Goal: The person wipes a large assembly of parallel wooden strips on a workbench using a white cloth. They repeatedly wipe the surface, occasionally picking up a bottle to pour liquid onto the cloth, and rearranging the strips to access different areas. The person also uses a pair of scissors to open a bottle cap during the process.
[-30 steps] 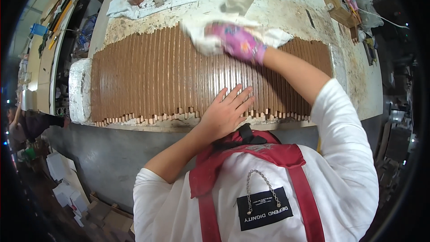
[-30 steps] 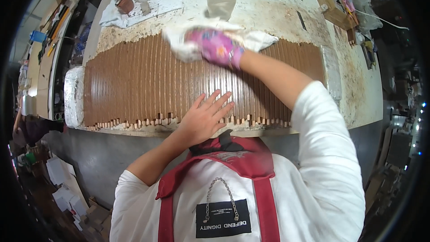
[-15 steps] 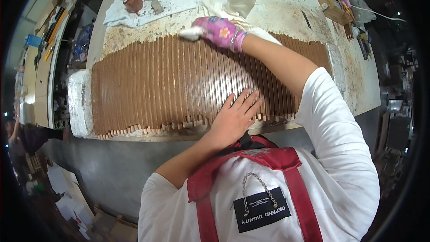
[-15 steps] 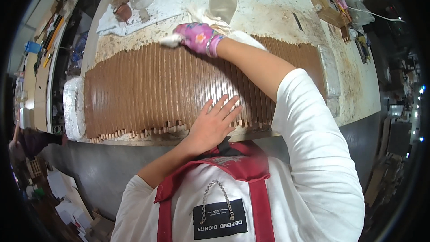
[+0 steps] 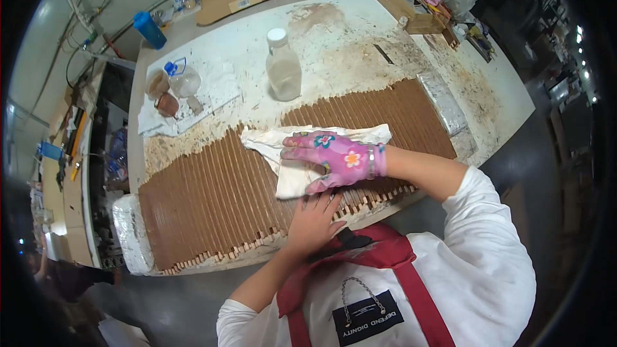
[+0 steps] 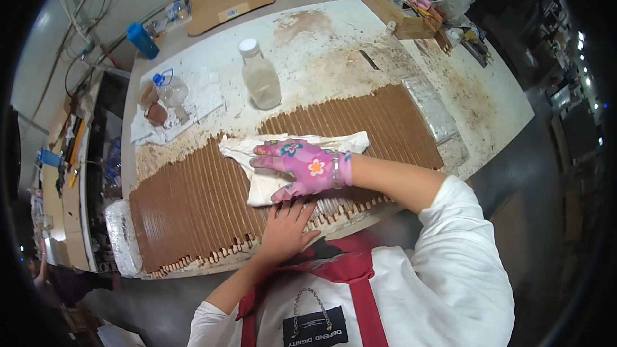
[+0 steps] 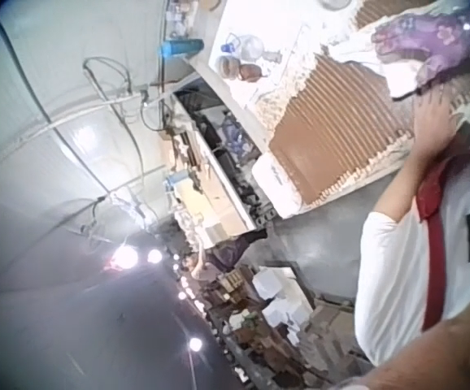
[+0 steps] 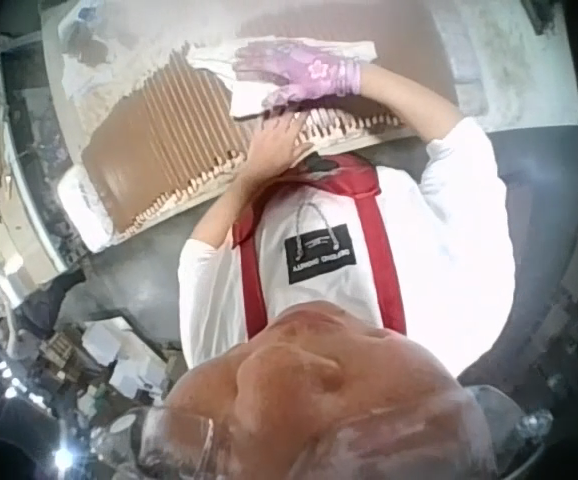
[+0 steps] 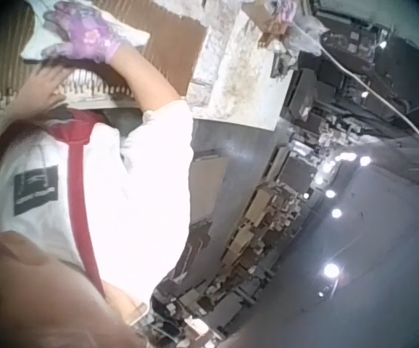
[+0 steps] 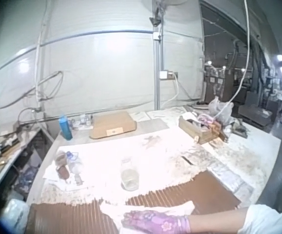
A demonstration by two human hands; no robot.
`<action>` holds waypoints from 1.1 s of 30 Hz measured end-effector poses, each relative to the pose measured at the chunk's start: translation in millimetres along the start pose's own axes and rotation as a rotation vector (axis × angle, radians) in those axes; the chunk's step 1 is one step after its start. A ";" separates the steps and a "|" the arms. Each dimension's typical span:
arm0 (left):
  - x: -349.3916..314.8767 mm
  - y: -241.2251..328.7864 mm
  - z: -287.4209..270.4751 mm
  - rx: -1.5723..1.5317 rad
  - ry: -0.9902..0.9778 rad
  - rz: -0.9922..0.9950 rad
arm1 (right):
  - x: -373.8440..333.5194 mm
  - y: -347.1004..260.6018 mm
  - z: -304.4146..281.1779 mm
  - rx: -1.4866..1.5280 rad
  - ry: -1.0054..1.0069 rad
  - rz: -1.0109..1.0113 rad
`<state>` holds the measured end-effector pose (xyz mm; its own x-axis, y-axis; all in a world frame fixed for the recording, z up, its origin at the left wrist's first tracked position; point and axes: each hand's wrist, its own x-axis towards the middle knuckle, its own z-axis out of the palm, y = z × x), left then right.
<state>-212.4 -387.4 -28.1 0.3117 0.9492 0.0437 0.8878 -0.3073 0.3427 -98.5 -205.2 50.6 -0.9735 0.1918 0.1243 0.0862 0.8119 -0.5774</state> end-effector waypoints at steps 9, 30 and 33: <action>3.6 14.8 1.2 0.034 0.127 -0.084 | -187.3 132.2 -185.3 -0.088 0.388 0.474; 43.2 94.0 -19.2 0.345 -0.228 -0.565 | -298.1 651.4 -396.1 -0.786 0.702 0.751; 38.2 103.7 -20.4 0.327 -0.252 -0.608 | -283.5 687.3 -391.1 -0.735 0.665 0.817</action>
<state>-115.4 -381.6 28.3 -0.2344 0.9260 -0.2959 0.9721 0.2265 -0.0612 319.5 514.1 -65.9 -0.3088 0.8398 0.4465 0.9080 0.4001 -0.1247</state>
